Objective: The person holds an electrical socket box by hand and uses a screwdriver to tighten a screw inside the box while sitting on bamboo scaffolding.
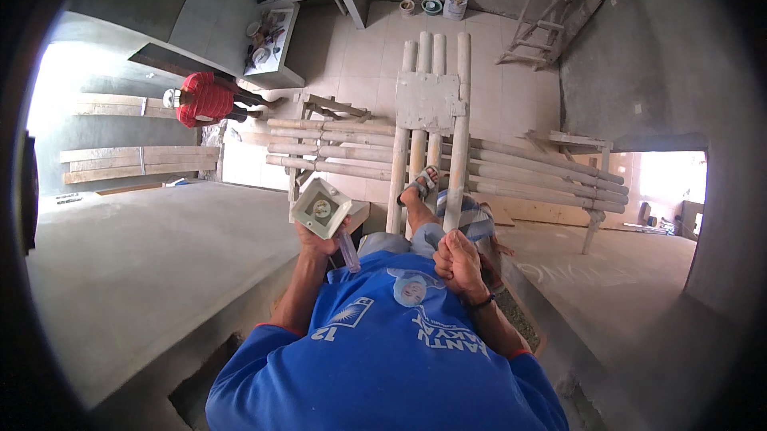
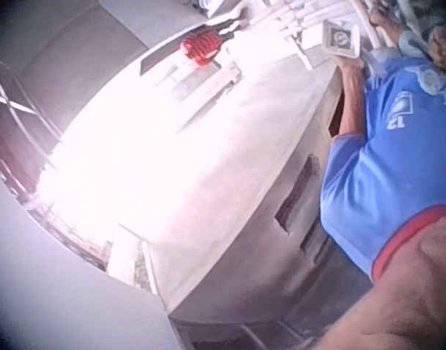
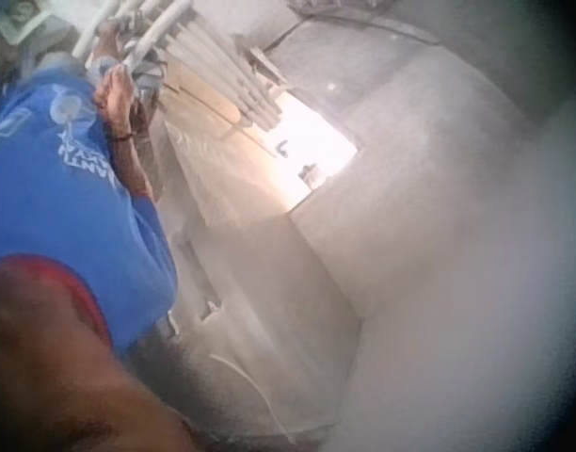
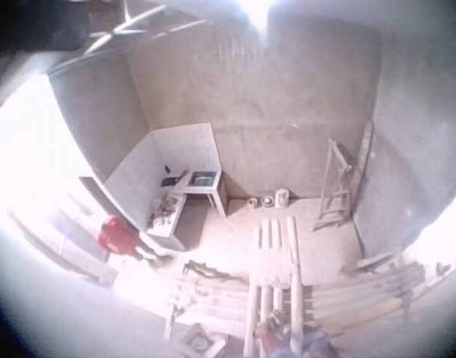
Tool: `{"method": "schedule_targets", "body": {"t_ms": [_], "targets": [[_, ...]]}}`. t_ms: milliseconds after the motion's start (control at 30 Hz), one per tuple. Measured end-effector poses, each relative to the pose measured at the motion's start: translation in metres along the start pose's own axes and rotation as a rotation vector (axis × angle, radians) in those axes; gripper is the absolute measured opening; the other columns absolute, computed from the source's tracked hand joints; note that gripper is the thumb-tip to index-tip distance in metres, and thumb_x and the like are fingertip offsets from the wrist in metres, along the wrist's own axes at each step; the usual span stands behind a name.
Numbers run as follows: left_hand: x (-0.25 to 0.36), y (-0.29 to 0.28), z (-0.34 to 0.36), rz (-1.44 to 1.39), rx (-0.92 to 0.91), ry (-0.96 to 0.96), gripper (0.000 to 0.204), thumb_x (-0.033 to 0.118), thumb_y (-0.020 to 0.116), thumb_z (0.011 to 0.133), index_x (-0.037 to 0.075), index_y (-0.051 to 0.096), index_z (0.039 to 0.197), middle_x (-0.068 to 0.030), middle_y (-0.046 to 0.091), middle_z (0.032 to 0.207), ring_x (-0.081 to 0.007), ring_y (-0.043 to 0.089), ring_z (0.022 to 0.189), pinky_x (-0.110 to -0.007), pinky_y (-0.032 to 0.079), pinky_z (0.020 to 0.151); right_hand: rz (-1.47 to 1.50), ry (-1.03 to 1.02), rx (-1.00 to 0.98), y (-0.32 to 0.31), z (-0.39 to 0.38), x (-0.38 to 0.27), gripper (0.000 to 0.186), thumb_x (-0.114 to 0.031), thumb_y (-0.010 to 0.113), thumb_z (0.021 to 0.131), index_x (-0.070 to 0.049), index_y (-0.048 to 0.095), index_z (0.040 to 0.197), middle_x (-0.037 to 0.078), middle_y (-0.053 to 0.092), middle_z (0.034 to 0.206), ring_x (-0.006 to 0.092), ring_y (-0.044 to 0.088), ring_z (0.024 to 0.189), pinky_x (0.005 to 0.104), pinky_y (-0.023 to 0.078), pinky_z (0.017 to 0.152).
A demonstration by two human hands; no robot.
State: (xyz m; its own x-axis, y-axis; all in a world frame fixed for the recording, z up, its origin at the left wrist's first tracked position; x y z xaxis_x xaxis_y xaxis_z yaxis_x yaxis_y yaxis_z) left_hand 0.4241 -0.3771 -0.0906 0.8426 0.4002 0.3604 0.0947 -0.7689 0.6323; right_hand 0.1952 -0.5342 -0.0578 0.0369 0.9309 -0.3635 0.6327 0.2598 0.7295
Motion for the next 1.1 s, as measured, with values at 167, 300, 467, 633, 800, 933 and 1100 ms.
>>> {"method": "schedule_targets", "body": {"t_ms": [167, 300, 467, 633, 800, 933, 1100], "targets": [[0.003, 0.062, 0.063, -0.017, -0.007, -0.065, 0.064, 0.061, 0.041, 0.082, 0.007, 0.059, 0.112, -0.0147, 0.066, 0.094, -0.0311, 0.063, 0.068, -0.039, 0.05, 0.053, -0.028, 0.021, 0.176, -0.009, 0.059, -0.035, 0.029, -0.039, 0.049, 0.097, -0.014, 0.044, 0.083, -0.004, 0.03, 0.06, 0.0048, 0.027, 0.045, 0.0198, 0.022, 0.037], [-0.006, 0.115, 0.104, -0.144, -0.173, -0.136, 0.059, 0.054, 0.041, 0.084, 0.006, 0.058, 0.116, -0.0134, 0.064, 0.109, -0.0308, 0.066, 0.086, -0.041, 0.056, 0.065, -0.158, 0.036, 0.254, -0.007, 0.097, -0.073, 0.035, -0.045, 0.049, 0.096, -0.015, 0.043, 0.078, -0.005, 0.03, 0.058, 0.0044, 0.026, 0.043, 0.0191, 0.021, 0.035], [0.005, 0.173, 0.132, -0.173, -0.096, -0.228, 0.069, 0.059, 0.044, 0.081, 0.002, 0.057, 0.117, -0.0195, 0.062, 0.104, -0.0318, 0.057, 0.075, -0.04, 0.045, 0.063, -0.229, 0.094, 0.262, 0.02, 0.148, -0.107, 0.037, -0.047, 0.048, 0.096, -0.017, 0.039, 0.076, -0.005, 0.029, 0.057, 0.0037, 0.024, 0.042, 0.0183, 0.019, 0.034], [0.009, 0.194, 0.175, -0.208, -0.352, -0.317, 0.062, 0.058, 0.039, 0.085, 0.006, 0.058, 0.114, -0.0175, 0.064, 0.1, -0.0321, 0.06, 0.079, -0.042, 0.049, 0.066, -0.274, 0.109, 0.198, 0.043, 0.192, -0.128, 0.033, -0.043, 0.05, 0.096, -0.019, 0.038, 0.076, -0.006, 0.028, 0.058, 0.0033, 0.025, 0.043, 0.0189, 0.02, 0.034], [-0.007, 0.169, 0.246, -0.054, -0.069, -0.429, 0.063, 0.061, 0.03, 0.087, 0.012, 0.059, 0.115, -0.012, 0.065, 0.1, -0.0322, 0.063, 0.071, -0.044, 0.052, 0.054, -0.247, 0.024, 0.27, 0.02, 0.23, -0.115, 0.031, -0.035, 0.055, 0.095, -0.019, 0.037, 0.076, -0.006, 0.028, 0.057, 0.0032, 0.025, 0.043, 0.0189, 0.02, 0.034], [-0.032, 0.157, 0.283, -0.089, -0.237, -0.669, 0.056, 0.055, 0.034, 0.088, 0.013, 0.058, 0.117, -0.013, 0.064, 0.103, -0.0344, 0.063, 0.082, -0.046, 0.051, 0.061, -0.283, -0.127, 0.453, 0.009, 0.251, -0.118, 0.025, -0.023, 0.061, 0.093, -0.015, 0.043, 0.077, -0.007, 0.032, 0.057, 0.0031, 0.028, 0.041, 0.019, 0.02, 0.033], [-0.024, 0.178, 0.292, -0.137, -0.397, -0.766, 0.054, 0.051, 0.032, 0.091, 0.013, 0.059, 0.119, -0.0108, 0.065, 0.11, -0.031, 0.064, 0.097, -0.05, 0.054, 0.079, -0.723, -0.421, 0.517, 0.054, 0.279, -0.158, 0.018, -0.012, 0.067, 0.087, -0.006, 0.052, 0.079, -0.005, 0.042, 0.056, 0.0019, 0.034, 0.046, 0.0198, 0.026, 0.039]]}}
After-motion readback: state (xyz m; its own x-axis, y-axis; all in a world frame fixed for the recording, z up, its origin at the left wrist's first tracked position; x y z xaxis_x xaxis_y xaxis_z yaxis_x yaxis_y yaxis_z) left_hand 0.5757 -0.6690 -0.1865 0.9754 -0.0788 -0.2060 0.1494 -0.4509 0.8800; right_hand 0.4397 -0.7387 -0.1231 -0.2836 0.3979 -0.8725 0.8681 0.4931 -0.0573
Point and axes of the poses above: each hand's wrist, its own z-axis towards the middle knuckle, its own y-axis out of the palm, x = y × z, the point moved 8 cm from there along z, towards the middle knuckle
